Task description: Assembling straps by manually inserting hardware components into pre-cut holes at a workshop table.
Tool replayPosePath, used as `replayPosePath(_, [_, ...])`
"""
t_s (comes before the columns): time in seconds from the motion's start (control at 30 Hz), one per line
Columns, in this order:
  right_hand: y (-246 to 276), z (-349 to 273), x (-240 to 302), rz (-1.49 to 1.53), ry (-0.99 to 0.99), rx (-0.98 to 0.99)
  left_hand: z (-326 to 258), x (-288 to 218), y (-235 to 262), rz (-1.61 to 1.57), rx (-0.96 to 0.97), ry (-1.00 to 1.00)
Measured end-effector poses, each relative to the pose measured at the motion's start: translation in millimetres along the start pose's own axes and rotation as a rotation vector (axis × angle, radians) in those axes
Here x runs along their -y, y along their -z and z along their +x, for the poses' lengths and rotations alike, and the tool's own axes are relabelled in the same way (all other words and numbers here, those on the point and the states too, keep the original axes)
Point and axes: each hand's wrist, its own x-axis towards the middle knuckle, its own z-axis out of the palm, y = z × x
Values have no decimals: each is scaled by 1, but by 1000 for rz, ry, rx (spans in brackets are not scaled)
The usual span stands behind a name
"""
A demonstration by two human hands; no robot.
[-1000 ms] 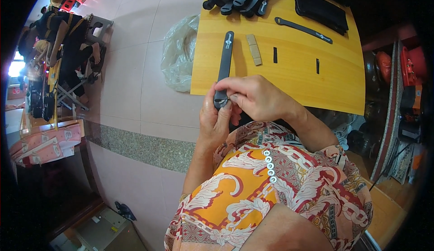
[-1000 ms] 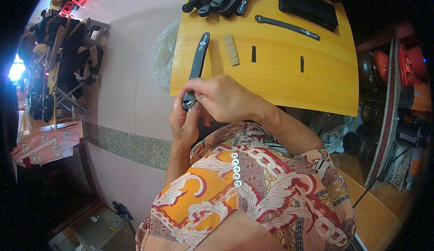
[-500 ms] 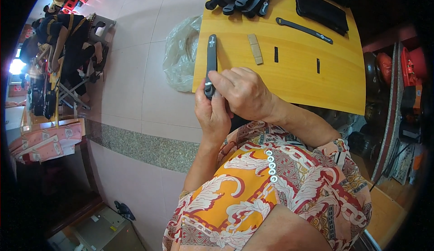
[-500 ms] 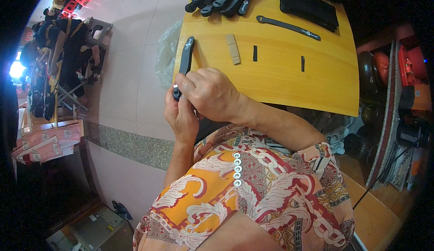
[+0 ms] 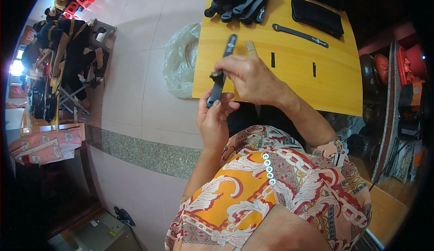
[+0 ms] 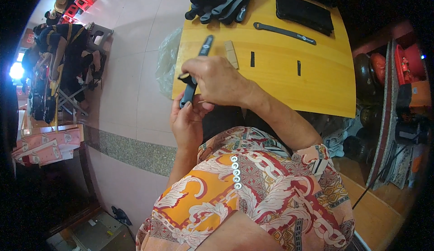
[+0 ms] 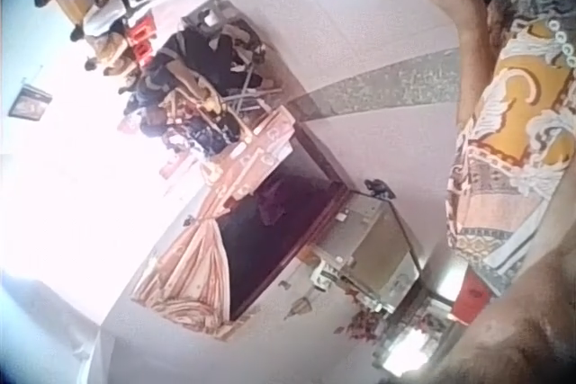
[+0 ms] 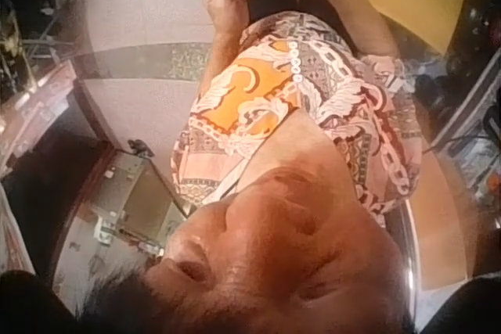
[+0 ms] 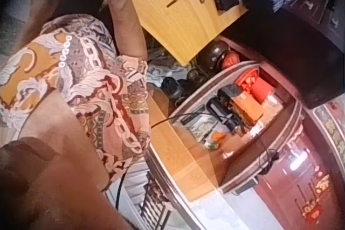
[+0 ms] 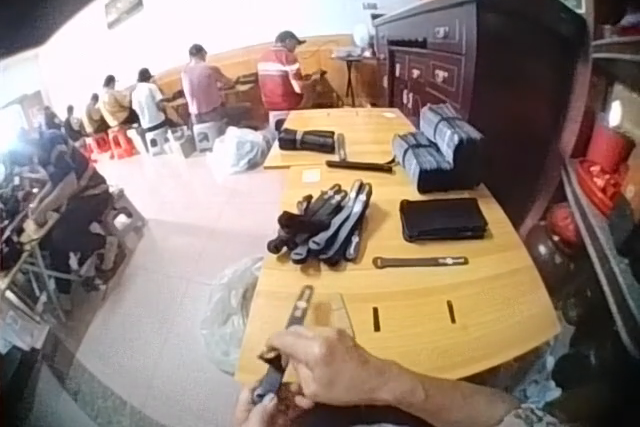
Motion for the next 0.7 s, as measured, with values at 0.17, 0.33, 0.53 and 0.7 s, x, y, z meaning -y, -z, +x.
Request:
replayPosePath(0.17, [0, -4, 20, 224, 14, 120, -4, -10, 6, -252, 103, 137])
replayPosePath(0.33, [-6, -13, 24, 343, 38, 289, -1, -7, 23, -91, 268, 88])
replayPosePath(0.53, [16, -27, 25, 173, 66, 199, 15, -11, 10, -198, 181, 201])
replayPosePath(0.7, [37, -69, 3, 16, -113, -58, 13, 0, -11, -82, 330, 227])
